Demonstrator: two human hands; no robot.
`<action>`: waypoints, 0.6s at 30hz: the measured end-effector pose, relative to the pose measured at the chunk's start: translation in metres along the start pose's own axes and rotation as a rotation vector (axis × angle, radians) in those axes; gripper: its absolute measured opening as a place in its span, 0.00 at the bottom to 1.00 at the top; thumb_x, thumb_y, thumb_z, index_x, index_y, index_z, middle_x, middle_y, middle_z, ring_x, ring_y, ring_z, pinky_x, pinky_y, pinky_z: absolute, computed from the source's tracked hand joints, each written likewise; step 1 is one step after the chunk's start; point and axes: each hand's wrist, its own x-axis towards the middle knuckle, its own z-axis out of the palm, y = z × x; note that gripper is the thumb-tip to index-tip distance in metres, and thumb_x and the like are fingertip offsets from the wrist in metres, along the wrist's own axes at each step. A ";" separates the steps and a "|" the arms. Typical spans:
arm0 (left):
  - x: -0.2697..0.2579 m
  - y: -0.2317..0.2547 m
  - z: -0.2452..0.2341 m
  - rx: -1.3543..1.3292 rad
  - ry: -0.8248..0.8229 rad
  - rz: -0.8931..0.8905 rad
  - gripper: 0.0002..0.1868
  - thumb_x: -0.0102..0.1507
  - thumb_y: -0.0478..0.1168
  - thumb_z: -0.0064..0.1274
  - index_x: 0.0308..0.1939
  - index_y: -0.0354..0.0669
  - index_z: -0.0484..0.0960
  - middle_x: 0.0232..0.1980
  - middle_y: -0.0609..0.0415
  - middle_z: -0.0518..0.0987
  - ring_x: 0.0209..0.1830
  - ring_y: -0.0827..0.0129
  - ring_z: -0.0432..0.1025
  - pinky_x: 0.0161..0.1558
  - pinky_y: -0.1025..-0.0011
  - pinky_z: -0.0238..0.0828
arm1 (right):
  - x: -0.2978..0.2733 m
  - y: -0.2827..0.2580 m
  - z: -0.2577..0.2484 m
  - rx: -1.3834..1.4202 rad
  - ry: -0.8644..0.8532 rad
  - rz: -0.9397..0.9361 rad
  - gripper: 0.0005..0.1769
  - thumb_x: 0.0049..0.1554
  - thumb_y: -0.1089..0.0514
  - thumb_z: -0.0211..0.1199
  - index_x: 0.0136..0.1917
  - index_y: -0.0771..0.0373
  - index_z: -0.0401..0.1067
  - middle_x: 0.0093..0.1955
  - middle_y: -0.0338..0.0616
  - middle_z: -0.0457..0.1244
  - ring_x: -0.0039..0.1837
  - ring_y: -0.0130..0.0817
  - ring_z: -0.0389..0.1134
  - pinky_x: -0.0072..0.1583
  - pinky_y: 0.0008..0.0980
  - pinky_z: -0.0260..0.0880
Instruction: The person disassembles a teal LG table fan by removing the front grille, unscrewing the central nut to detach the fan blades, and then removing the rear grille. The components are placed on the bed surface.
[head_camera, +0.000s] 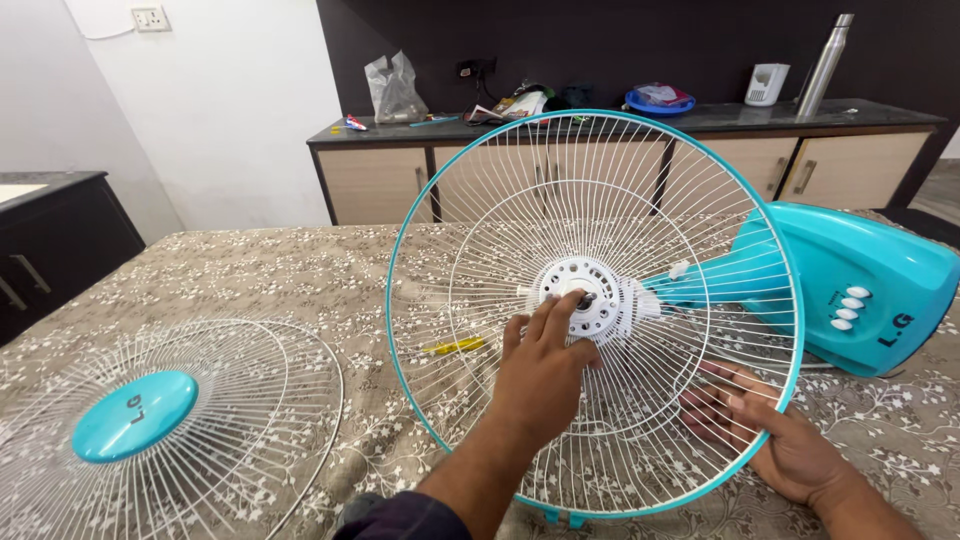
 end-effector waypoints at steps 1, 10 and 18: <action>-0.006 0.001 0.000 -0.045 0.006 -0.039 0.07 0.63 0.33 0.56 0.34 0.51 0.85 0.76 0.46 0.65 0.81 0.48 0.52 0.76 0.41 0.35 | 0.000 0.000 0.001 0.036 0.035 -0.037 0.37 0.58 0.55 0.56 0.78 0.62 0.57 0.67 0.59 0.64 0.64 0.50 0.69 0.63 0.54 0.70; -0.059 -0.048 -0.067 0.239 0.498 -0.317 0.26 0.53 0.43 0.63 0.54 0.45 0.75 0.73 0.35 0.62 0.78 0.45 0.49 0.72 0.48 0.42 | -0.036 -0.042 0.080 -1.158 0.832 -1.238 0.27 0.65 0.53 0.68 0.68 0.68 0.60 0.64 0.54 0.61 0.64 0.47 0.65 0.68 0.45 0.66; -0.076 -0.091 -0.105 -0.467 0.147 -0.856 0.43 0.61 0.42 0.59 0.76 0.44 0.53 0.71 0.43 0.69 0.60 0.56 0.75 0.54 0.59 0.80 | -0.016 -0.064 0.168 -1.390 0.366 -0.837 0.29 0.51 0.46 0.72 0.60 0.62 0.72 0.55 0.47 0.66 0.55 0.41 0.71 0.55 0.42 0.73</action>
